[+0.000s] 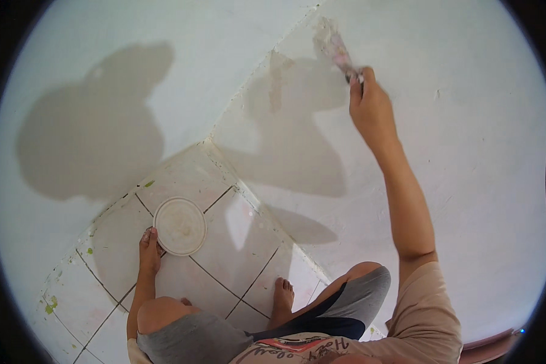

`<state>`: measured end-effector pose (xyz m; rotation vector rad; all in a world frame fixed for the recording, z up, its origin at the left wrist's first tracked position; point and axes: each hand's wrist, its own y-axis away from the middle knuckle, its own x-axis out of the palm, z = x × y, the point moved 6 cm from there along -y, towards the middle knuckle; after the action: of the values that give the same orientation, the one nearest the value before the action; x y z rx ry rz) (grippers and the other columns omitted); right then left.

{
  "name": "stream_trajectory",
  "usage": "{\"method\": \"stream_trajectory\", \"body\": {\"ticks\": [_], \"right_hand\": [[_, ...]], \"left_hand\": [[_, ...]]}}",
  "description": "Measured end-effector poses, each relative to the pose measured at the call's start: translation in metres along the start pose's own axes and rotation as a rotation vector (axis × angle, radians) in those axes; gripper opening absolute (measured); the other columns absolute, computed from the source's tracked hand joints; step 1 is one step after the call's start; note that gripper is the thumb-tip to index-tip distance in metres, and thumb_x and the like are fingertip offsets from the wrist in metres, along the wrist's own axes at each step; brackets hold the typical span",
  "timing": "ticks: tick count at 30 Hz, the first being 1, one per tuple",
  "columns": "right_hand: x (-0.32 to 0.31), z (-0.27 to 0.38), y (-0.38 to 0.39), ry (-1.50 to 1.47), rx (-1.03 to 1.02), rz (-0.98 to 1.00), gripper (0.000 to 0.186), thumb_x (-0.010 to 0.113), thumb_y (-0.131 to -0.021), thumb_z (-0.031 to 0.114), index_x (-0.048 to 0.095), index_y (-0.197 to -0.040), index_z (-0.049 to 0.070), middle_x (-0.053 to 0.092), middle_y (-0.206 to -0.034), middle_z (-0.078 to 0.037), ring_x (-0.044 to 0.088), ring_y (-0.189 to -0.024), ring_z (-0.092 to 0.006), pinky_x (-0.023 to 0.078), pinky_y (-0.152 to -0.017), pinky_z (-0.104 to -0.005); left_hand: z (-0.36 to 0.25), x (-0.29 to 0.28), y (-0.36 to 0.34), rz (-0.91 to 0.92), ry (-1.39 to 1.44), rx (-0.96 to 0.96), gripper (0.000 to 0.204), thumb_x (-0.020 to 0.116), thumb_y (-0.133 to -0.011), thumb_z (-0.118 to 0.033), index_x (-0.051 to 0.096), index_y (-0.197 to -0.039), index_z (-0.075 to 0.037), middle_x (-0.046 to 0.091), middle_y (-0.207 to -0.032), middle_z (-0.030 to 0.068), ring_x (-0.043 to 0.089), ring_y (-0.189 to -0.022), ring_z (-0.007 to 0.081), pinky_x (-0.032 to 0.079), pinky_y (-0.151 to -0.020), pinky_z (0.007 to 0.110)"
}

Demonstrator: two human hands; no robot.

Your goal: The person patches a wall by applying white filler from a small container using a putty knife, smoothing the compound over gaps in a corner and along the wall surface.

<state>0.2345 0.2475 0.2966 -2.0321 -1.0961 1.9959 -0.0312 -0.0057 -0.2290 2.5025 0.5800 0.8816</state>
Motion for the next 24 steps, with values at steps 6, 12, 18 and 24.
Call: {"method": "stream_trajectory", "body": {"ticks": [6, 12, 18, 24], "right_hand": [[0.02, 0.024, 0.02, -0.299, 0.023, -0.107, 0.025, 0.052, -0.1, 0.012, 0.048, -0.116, -0.007, 0.063, -0.078, -0.023, 0.062, -0.076, -0.0467, 0.049, -0.069, -0.0494], [0.065, 0.019, -0.001, -0.786, 0.393, 0.084, 0.021, 0.048, -0.103, 0.017, 0.043, -0.093, 0.0, 0.054, -0.08, -0.008, 0.05, -0.047, -0.0131, 0.042, -0.04, -0.0302], [0.081, 0.025, 0.04, -1.013, 0.475, -0.007, 0.021, 0.046, -0.103, 0.019, 0.043, -0.096, 0.0, 0.051, -0.072, -0.006, 0.049, -0.047, -0.0113, 0.041, -0.041, -0.0304], [0.081, 0.022, 0.009, -1.178, 0.45, -0.044, 0.02, 0.047, -0.104, 0.019, 0.042, -0.094, 0.002, 0.049, -0.076, -0.005, 0.045, -0.049, -0.0098, 0.038, -0.041, -0.0286]], "left_hand": [[0.003, -0.008, -0.004, -0.011, 0.009, 0.04, 0.029, 0.057, -0.102, -0.038, 0.06, -0.106, -0.01, 0.055, -0.076, -0.0074, 0.043, -0.059, 0.0025, 0.033, -0.05, 0.021], [0.004, -0.008, -0.005, -0.003, -0.019, 0.045, 0.026, 0.056, -0.103, -0.035, 0.06, -0.105, -0.01, 0.053, -0.075, -0.0068, 0.043, -0.059, 0.0029, 0.033, -0.05, 0.022], [-0.004, 0.0, 0.002, -0.043, -0.001, 0.045, 0.024, 0.055, -0.104, -0.033, 0.06, -0.104, -0.01, 0.052, -0.074, -0.0065, 0.042, -0.058, 0.0031, 0.033, -0.05, 0.022], [0.004, -0.009, -0.006, 0.023, -0.041, 0.042, 0.025, 0.054, -0.104, -0.034, 0.061, -0.104, -0.01, 0.051, -0.073, -0.0069, 0.04, -0.058, 0.003, 0.032, -0.05, 0.022]]}}
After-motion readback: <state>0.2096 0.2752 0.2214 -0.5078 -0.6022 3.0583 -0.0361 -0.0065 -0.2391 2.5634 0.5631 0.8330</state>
